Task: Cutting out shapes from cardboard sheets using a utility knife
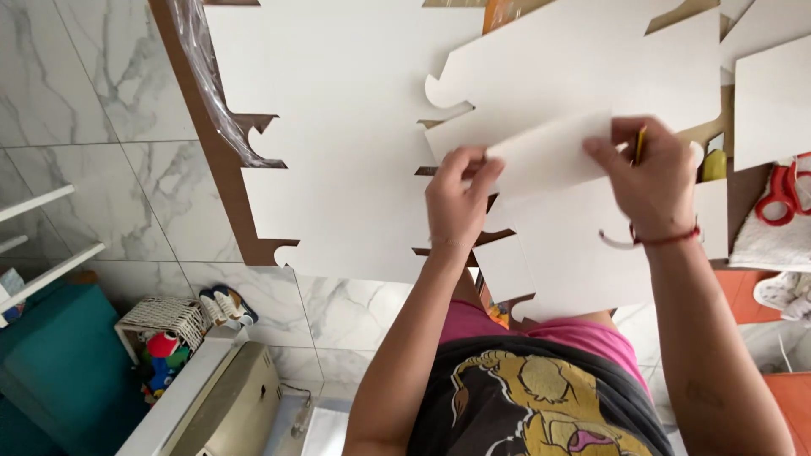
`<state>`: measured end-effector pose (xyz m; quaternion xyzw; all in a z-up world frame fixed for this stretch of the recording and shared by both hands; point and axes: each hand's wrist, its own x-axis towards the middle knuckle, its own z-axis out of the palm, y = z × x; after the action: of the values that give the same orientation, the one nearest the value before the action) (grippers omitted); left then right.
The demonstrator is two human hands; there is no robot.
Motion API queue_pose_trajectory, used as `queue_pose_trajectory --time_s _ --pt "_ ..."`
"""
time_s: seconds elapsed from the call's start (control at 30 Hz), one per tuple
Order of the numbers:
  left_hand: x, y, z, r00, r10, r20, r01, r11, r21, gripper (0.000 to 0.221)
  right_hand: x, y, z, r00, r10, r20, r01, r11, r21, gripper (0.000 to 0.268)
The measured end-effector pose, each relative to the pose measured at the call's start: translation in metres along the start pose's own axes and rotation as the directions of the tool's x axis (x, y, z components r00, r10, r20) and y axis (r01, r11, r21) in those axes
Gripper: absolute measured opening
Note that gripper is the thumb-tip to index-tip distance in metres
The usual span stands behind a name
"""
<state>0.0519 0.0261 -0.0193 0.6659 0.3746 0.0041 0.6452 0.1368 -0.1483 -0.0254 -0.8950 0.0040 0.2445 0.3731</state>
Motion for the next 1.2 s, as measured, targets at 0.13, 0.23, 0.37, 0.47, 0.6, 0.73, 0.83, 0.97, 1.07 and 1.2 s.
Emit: queue_pose_trajectory --time_s 0.13,0.23,0.37,0.47,0.6,0.73,0.83,0.97,1.07,1.2 --pt "0.016 -0.028 -0.003 0.995 0.050 -0.084 -0.046 0.998 0.051 0.031 0.019 0.008 0.004 0.998 0.020 -0.061 -0.019 1.000 0.014 0.017" --pt "0.016 -0.035 -0.017 0.963 0.201 -0.179 -0.192 0.979 0.070 0.031 0.026 0.008 0.004 0.991 -0.110 -0.078 0.103 0.991 -0.087 0.017" --pt "0.010 -0.028 -0.029 0.968 0.181 -0.174 -0.145 0.969 0.201 0.030 0.032 0.012 0.011 0.993 -0.083 -0.078 0.083 0.997 -0.006 0.019" --pt "0.009 -0.015 -0.025 0.912 0.395 -0.113 -0.334 0.872 0.358 0.026 0.034 0.015 0.013 0.991 -0.097 -0.090 0.094 0.995 -0.037 0.020" --pt "0.006 -0.014 -0.002 0.829 0.547 0.116 -0.541 0.734 0.409 0.054 0.034 0.007 0.010 0.992 -0.109 -0.068 0.104 0.992 -0.069 0.020" --pt "-0.001 -0.008 0.031 0.792 0.551 0.262 -0.610 0.705 0.360 0.040 0.036 0.012 0.011 0.988 -0.137 -0.073 0.131 0.988 -0.080 0.020" --pt "-0.005 -0.022 0.054 0.829 0.419 0.370 -0.559 0.617 0.554 0.046 0.034 0.013 0.012 0.993 -0.098 -0.067 0.097 0.995 -0.014 0.018" --pt "0.002 -0.020 0.065 0.787 0.495 0.368 -0.559 0.320 0.765 0.040 0.035 0.016 0.013 0.979 -0.185 -0.089 0.183 0.983 -0.034 0.016" --pt "0.002 -0.020 0.065 0.783 0.505 0.364 -0.559 0.314 0.767 0.038 0.031 0.008 0.013 0.986 -0.134 -0.104 0.129 0.990 -0.055 0.016" --pt "0.003 -0.017 0.063 0.791 0.476 0.384 -0.565 0.327 0.758 0.040 0.029 -0.001 0.012 0.989 -0.083 -0.125 0.069 0.991 -0.110 0.016"
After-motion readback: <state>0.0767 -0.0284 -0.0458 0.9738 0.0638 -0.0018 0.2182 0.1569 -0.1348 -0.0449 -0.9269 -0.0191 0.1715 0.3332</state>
